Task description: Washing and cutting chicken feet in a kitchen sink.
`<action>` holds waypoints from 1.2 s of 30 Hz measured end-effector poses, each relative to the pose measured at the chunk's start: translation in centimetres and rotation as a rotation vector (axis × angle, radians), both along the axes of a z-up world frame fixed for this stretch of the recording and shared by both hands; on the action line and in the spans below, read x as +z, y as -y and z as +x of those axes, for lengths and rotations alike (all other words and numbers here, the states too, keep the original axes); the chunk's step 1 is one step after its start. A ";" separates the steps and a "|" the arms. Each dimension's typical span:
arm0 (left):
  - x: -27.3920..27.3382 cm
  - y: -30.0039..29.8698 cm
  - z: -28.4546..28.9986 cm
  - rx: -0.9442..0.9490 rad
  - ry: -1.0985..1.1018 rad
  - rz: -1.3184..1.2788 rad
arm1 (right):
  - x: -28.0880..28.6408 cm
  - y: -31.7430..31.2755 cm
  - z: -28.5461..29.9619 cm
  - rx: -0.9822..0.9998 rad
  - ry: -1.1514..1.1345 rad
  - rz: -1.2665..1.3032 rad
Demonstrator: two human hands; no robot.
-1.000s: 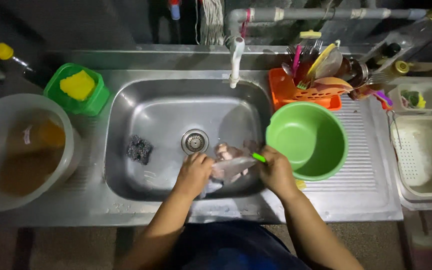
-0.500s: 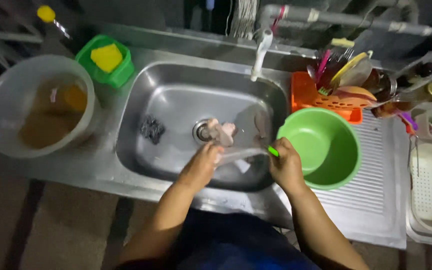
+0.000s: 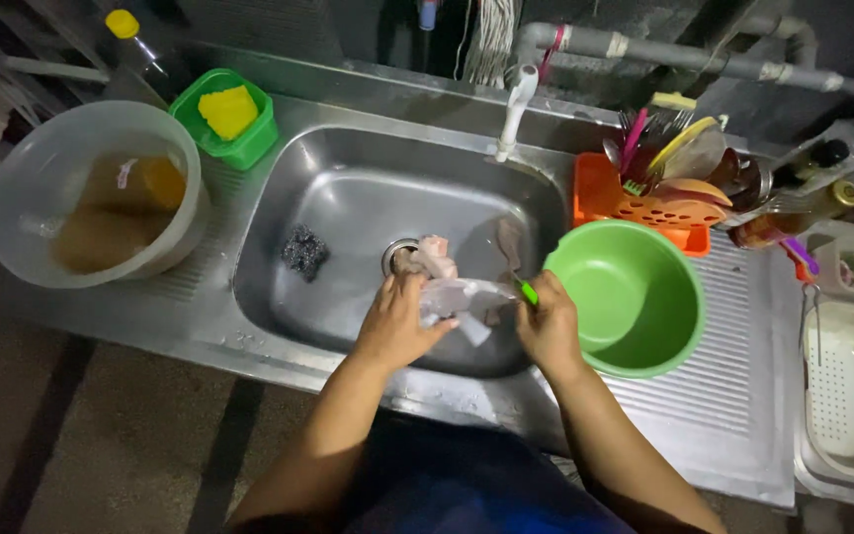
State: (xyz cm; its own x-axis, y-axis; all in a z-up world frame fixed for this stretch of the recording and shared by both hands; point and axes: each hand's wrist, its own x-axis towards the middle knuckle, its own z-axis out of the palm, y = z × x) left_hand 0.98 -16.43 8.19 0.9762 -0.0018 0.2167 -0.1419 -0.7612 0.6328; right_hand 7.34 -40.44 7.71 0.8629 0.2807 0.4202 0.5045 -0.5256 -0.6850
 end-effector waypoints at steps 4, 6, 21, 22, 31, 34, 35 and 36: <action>-0.8 0.3 0.1 0.100 -0.057 -0.124 | -0.3 -2.3 -0.6 0.058 -0.206 0.075; -0.5 0.9 -0.2 0.113 0.109 -0.246 | -2.8 -3.4 -1.0 0.227 -0.414 0.124; -19.1 -4.8 -3.2 0.292 0.032 -1.951 | -6.6 -7.0 -1.5 0.053 -0.457 0.100; -16.5 -4.6 -3.3 0.296 0.036 -1.952 | -7.1 -7.6 -1.2 0.057 -0.458 0.098; -16.6 -5.5 -2.2 0.259 -0.533 -1.391 | -9.6 -12.6 -2.0 0.076 -0.670 0.445; -14.9 -8.1 -1.5 0.243 -0.520 -1.577 | -10.1 -13.5 -3.1 0.160 -0.446 0.218; -15.9 -9.5 -1.4 0.138 -0.521 -1.446 | -11.2 -13.4 -3.6 0.107 -0.504 0.206; -17.0 -11.0 -1.2 0.036 -0.518 -1.313 | -12.3 -13.5 -4.0 0.056 -0.562 0.195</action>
State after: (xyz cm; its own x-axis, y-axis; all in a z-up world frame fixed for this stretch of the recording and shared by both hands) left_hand -0.22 -5.38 -8.78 0.9398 -0.0555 -0.3373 0.3288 0.4169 0.8474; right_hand 3.34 -26.99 -4.59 0.9542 0.2953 -0.0485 0.0597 -0.3467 -0.9361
